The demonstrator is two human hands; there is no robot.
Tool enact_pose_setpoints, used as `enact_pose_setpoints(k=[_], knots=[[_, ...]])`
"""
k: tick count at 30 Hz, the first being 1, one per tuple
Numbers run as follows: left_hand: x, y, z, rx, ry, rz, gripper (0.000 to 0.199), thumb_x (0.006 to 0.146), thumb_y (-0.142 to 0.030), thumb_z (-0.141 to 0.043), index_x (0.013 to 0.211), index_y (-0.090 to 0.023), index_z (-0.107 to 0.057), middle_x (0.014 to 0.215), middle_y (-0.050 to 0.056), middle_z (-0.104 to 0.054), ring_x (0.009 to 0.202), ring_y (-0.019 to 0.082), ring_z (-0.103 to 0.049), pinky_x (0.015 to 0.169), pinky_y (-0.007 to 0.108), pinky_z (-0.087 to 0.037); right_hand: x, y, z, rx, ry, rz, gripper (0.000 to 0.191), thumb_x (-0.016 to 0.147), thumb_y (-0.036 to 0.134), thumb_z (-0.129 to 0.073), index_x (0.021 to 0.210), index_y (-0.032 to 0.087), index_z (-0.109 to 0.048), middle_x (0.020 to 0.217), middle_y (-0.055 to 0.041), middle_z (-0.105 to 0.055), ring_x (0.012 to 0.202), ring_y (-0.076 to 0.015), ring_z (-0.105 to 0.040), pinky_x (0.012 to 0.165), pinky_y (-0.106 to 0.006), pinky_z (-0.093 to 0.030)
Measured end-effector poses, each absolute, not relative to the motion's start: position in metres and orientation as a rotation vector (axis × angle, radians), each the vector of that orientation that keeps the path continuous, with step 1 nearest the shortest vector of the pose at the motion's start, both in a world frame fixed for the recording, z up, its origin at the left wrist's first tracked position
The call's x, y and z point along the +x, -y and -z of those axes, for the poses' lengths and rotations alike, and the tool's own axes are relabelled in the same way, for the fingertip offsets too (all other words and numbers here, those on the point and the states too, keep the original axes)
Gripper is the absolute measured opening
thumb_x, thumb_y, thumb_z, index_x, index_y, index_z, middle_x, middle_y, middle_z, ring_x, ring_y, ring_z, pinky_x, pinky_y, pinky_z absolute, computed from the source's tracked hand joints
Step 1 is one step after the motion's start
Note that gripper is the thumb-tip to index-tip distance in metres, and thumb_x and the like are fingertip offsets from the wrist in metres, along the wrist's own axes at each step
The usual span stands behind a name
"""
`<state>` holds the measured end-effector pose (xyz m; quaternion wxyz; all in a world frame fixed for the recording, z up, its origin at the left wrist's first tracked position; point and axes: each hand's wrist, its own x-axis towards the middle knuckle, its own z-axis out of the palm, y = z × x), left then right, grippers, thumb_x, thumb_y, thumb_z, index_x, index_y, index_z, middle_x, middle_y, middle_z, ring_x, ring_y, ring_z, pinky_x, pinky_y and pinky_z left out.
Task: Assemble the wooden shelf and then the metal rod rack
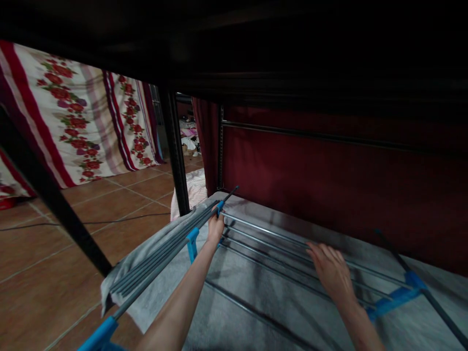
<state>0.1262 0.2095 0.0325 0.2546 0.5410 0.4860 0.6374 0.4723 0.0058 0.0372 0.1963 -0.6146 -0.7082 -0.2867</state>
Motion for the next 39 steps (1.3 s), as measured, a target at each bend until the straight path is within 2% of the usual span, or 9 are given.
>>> enact_pose_setpoints(k=[4,12,17,26,30,39], knots=[[0.127,-0.213,-0.028,1.461,-1.333,-1.733,0.033,0.084,-0.02,-0.054,0.114,-0.022,-0.066,0.109,0.006,-0.072,0.128,0.026,-0.053,0.118,0.044,-0.031,0.474,-0.009,-0.036,-1.725,1.968,0.849,0.03,0.101,0.033,-0.043,0.118,0.021,-0.065,0.09,-0.0058,-0.07,0.084,-0.0212,-0.062,0.078,-0.036,-0.038],[0.128,-0.211,-0.027,1.457,-1.336,-1.743,0.033,0.083,-0.023,-0.055,0.114,-0.02,-0.067,0.111,0.007,-0.072,0.126,0.027,-0.055,0.118,0.047,-0.031,0.478,-0.013,-0.032,-1.725,1.958,0.945,0.031,0.101,0.035,-0.042,0.117,0.024,-0.066,0.09,-0.0056,-0.07,0.079,-0.0206,-0.059,0.076,-0.035,-0.036],[0.13,-0.208,-0.027,1.448,-1.348,-1.763,0.03,0.083,-0.021,-0.055,0.11,-0.02,-0.068,0.114,0.006,-0.071,0.127,0.027,-0.054,0.118,0.044,-0.032,0.477,-0.012,-0.034,-1.722,1.978,0.961,0.03,0.101,0.032,-0.043,0.116,0.022,-0.067,0.091,-0.0059,-0.07,0.08,-0.0203,-0.06,0.076,-0.035,-0.037],[0.132,-0.211,-0.024,1.459,-1.316,-1.777,0.029,0.085,-0.021,-0.051,0.108,-0.02,-0.068,0.112,0.007,-0.072,0.131,0.027,-0.052,0.118,0.046,-0.029,0.483,-0.013,-0.034,-1.67,2.007,0.929,0.031,0.101,0.036,-0.042,0.116,0.023,-0.066,0.091,-0.0044,-0.071,0.08,-0.019,-0.062,0.077,-0.034,-0.038],[0.133,-0.21,-0.024,1.441,-1.328,-1.78,0.03,0.084,-0.02,-0.05,0.108,-0.021,-0.068,0.111,0.007,-0.072,0.128,0.027,-0.054,0.117,0.045,-0.032,0.482,-0.013,-0.036,-1.667,2.02,0.948,0.033,0.102,0.034,-0.04,0.116,0.022,-0.067,0.097,-0.0066,-0.072,0.079,-0.0185,-0.063,0.075,-0.033,-0.04],[0.135,-0.206,-0.028,1.441,-1.335,-1.787,0.029,0.087,-0.028,-0.051,0.109,-0.021,-0.068,0.108,0.007,-0.073,0.125,0.028,-0.056,0.115,0.044,-0.035,0.483,-0.013,-0.036,-1.642,2.014,0.931,0.032,0.101,0.034,-0.041,0.115,0.022,-0.068,0.097,-0.0072,-0.072,0.082,-0.02,-0.065,0.078,-0.034,-0.041]])
